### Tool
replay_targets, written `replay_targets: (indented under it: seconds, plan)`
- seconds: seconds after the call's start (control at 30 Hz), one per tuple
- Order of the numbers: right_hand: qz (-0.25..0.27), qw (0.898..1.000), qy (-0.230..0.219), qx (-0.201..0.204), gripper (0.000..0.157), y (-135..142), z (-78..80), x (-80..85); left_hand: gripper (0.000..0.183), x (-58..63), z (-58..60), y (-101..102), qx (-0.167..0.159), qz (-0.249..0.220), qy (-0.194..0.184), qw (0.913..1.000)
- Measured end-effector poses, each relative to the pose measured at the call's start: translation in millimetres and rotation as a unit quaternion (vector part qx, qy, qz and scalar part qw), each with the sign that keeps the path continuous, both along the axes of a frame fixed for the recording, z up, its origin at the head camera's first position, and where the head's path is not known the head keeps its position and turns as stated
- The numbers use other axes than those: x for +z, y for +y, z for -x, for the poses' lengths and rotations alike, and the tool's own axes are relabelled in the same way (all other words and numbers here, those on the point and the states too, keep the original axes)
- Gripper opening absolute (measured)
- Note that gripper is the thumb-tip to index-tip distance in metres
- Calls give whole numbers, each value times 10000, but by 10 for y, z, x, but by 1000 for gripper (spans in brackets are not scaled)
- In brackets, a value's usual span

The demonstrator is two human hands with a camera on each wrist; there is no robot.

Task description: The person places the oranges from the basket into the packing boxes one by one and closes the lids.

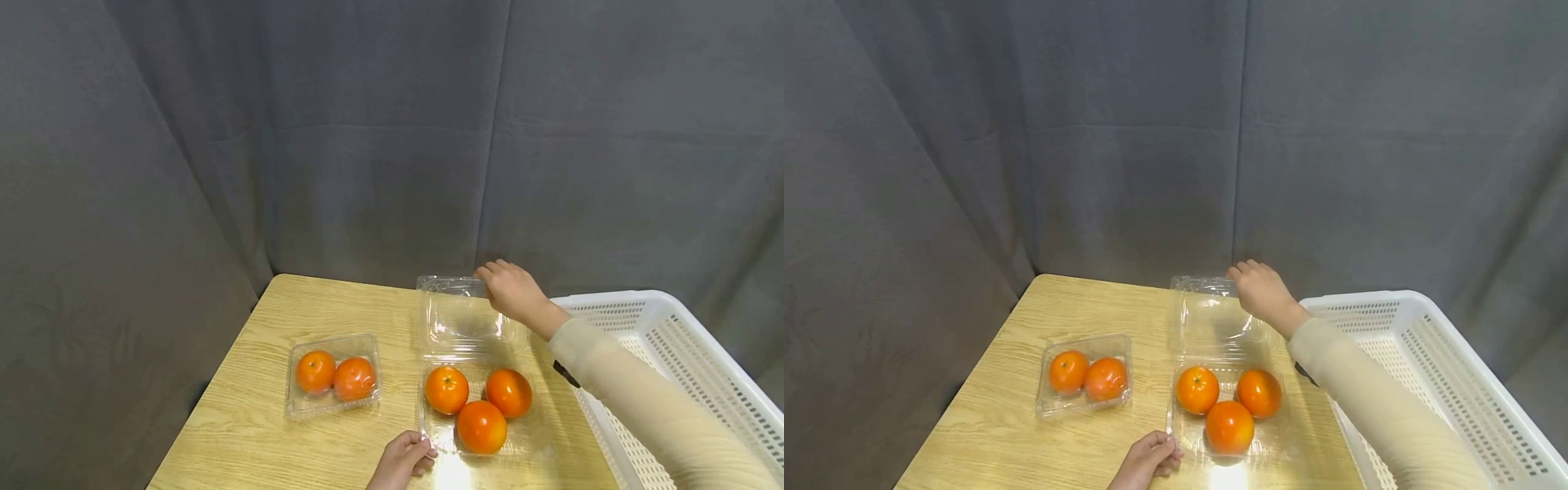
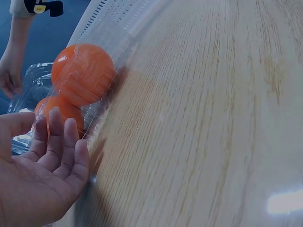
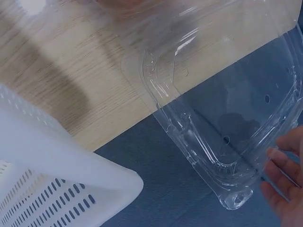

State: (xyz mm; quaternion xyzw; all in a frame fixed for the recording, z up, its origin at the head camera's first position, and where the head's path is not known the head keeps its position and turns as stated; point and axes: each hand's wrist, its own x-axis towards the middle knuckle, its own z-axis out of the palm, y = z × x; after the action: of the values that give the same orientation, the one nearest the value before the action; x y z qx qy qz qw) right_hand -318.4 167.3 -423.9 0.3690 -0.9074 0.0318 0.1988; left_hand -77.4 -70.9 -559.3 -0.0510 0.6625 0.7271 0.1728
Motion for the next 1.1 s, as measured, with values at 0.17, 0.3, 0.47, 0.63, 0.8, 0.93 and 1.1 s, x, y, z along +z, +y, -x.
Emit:
replay_targets:
  seconds: [0.17, 0.3, 0.47, 0.63, 0.8, 0.93, 1.1]
  plan:
    - [166, 9994, 265, 151, 24, 3, -115, 55, 17, -8, -1, 16, 47, -48, -52, 10000]
    - [379, 9976, 520, 237, 23, 30, -213, 93, 20, -36, 12, 35, 69, -50, -74, 9999]
    - [700, 9961, 486, 241, 23, 65, -329, 115, 20, -46, 19, 38, 122, -112, -21, 9999]
    - [744, 9962, 394, 227, 27, 122, -475, 137, 23, -43, 3, -1, 140, -102, 21, 9998]
    - [738, 9955, 535, 260, 26, 191, -613, 186, 25, -54, -7, -17, 114, -17, 58, 9999]
    - [812, 9940, 601, 408, 27, 233, -755, 209, 27, -46, -15, -3, 87, -8, 60, 9999]
    - [911, 9925, 625, 525, 23, 267, -956, 207, 32, -23, -21, 38, 77, 94, 42, 9999]
